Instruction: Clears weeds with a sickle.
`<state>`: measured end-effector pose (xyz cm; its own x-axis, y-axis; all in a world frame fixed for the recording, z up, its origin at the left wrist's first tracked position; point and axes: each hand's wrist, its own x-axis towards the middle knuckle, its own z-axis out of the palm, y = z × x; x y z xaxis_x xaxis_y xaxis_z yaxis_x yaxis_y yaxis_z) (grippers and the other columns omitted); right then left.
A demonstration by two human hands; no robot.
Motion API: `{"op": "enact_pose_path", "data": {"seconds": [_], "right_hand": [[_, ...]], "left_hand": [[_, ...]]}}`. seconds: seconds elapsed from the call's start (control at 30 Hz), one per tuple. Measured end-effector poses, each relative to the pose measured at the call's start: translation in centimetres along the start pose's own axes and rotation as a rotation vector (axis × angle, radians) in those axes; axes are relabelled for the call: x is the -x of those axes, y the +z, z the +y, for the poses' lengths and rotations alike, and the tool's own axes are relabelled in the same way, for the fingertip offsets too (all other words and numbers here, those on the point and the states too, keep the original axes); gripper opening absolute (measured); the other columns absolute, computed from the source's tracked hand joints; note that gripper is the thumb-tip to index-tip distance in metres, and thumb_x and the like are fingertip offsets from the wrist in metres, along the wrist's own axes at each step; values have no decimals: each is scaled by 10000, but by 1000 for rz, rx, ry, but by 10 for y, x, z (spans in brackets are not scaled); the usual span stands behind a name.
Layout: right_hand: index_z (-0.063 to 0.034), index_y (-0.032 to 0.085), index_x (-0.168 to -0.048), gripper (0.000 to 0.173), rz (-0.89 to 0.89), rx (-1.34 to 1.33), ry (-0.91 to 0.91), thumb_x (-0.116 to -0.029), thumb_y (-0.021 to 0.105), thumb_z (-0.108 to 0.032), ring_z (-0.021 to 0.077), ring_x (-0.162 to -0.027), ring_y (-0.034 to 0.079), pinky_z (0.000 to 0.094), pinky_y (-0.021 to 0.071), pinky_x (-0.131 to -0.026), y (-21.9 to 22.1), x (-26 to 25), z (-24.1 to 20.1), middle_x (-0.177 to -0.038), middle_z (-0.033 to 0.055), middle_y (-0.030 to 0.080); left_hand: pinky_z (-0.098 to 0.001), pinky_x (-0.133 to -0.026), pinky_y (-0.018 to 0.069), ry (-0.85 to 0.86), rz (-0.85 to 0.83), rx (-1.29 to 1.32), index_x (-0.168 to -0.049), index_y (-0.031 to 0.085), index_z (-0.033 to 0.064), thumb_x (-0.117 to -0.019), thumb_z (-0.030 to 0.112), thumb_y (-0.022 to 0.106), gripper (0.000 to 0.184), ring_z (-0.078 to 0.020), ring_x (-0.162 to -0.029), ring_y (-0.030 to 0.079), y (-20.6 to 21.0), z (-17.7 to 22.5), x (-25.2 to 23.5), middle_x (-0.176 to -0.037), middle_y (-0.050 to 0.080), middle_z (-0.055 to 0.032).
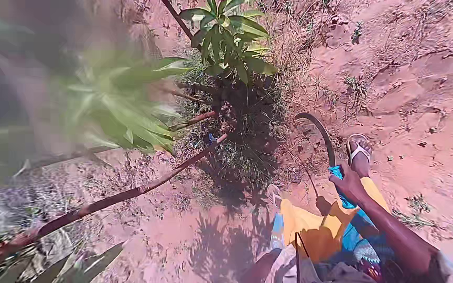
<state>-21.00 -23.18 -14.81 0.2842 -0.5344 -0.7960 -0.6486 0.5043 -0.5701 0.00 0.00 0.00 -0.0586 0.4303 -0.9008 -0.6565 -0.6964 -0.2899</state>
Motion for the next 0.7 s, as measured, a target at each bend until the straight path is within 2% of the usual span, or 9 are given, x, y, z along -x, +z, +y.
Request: {"op": "enact_pose_path", "data": {"seconds": [0.07, 0.17, 0.27, 0.37, 0.43, 0.5, 0.53, 0.6, 0.7], "right_hand": [[120, 392, -1453, 607, 106, -88, 53, -935, 646, -71, 379, -939, 689, 533, 555, -853, 14, -18, 15, -1113, 303, 650], [93, 333, -1521, 665, 237, -205, 279, -966, 653, -87, 381, -969, 668, 537, 517, -893, 41, -35, 46, -1141, 322, 640], [83, 422, -1446, 557, 305, -306, 408, -991, 652, -142, 324, -886, 656, 509, 533, -816, 69, -33, 91, -1065, 283, 643], [80, 468, -1418, 474, 252, -326, 507, -1018, 605, -135, 321, -1005, 655, 506, 525, -910, 89, -29, 118, -1117, 274, 655], [107, 519, -1367, 445, 187, -296, 546, -1010, 621, -138, 412, -996, 651, 584, 501, -902, 92, -43, 114, -1104, 320, 653], [117, 501, -1353, 457, 157, -276, 501, -1002, 636, -144, 389, -898, 649, 554, 520, -818, 94, -55, 107, -1032, 298, 641], [135, 473, -1391, 511, 138, -274, 485, -1002, 642, -150, 416, -965, 642, 560, 513, -868, 93, -59, 104, -1102, 327, 626], [137, 449, -1429, 573, 125, -255, 456, -1002, 653, -187, 442, -1059, 628, 563, 502, -931, 91, -61, 102, -1231, 359, 588], [119, 513, -1348, 523, 144, -198, 356, -993, 663, -234, 373, -848, 670, 536, 549, -772, 84, -57, 103, -1066, 300, 639]], "left_hand": [[-616, -1073, 441, 253, 80, -121, -1404, 535, -66, -1067, 197, 514, 428, -458, -1269, 579, -75, 4, -89, -1345, 595, -327], [-644, -1094, 417, 171, 328, -183, -1410, 555, -3, -1078, 221, 484, 406, -444, -1314, 563, -177, 94, -137, -1372, 600, -286], [-630, -1097, 415, 276, 519, -258, -1436, 525, -2, -1084, 189, 453, 406, -435, -1331, 547, -272, 200, -134, -1394, 584, -277], [-647, -1033, 464, 478, 727, -461, -1423, 576, 75, -1076, 169, 460, 378, -414, -1286, 596, -337, 299, -119, -1399, 608, -220], [-626, -1088, 431, 595, 860, -597, -1496, 517, 119, -1053, 153, 509, 444, -399, -1377, 523, -369, 349, -115, -1507, 525, -200], [-622, -1203, 268, 608, 966, -599, -1600, 365, 117, -1006, 141, 592, 636, -415, -1543, 265, -392, 378, -115, -1674, 274, -211], [-611, -1233, 209, 563, 1001, -555, -1641, 255, 118, -990, 156, 625, 749, -419, -1578, 140, -404, 384, -117, -1714, 134, -209], [-608, -1216, 262, 429, 1108, -430, -1651, 185, 92, -972, 187, 656, 832, -431, -1560, 197, -423, 381, -122, -1700, 162, -229], [-606, -1173, 330, 305, 1243, -405, -1613, 261, 13, -993, 188, 603, 730, -448, -1493, 353, -439, 353, -125, -1602, 369, -279]]}}
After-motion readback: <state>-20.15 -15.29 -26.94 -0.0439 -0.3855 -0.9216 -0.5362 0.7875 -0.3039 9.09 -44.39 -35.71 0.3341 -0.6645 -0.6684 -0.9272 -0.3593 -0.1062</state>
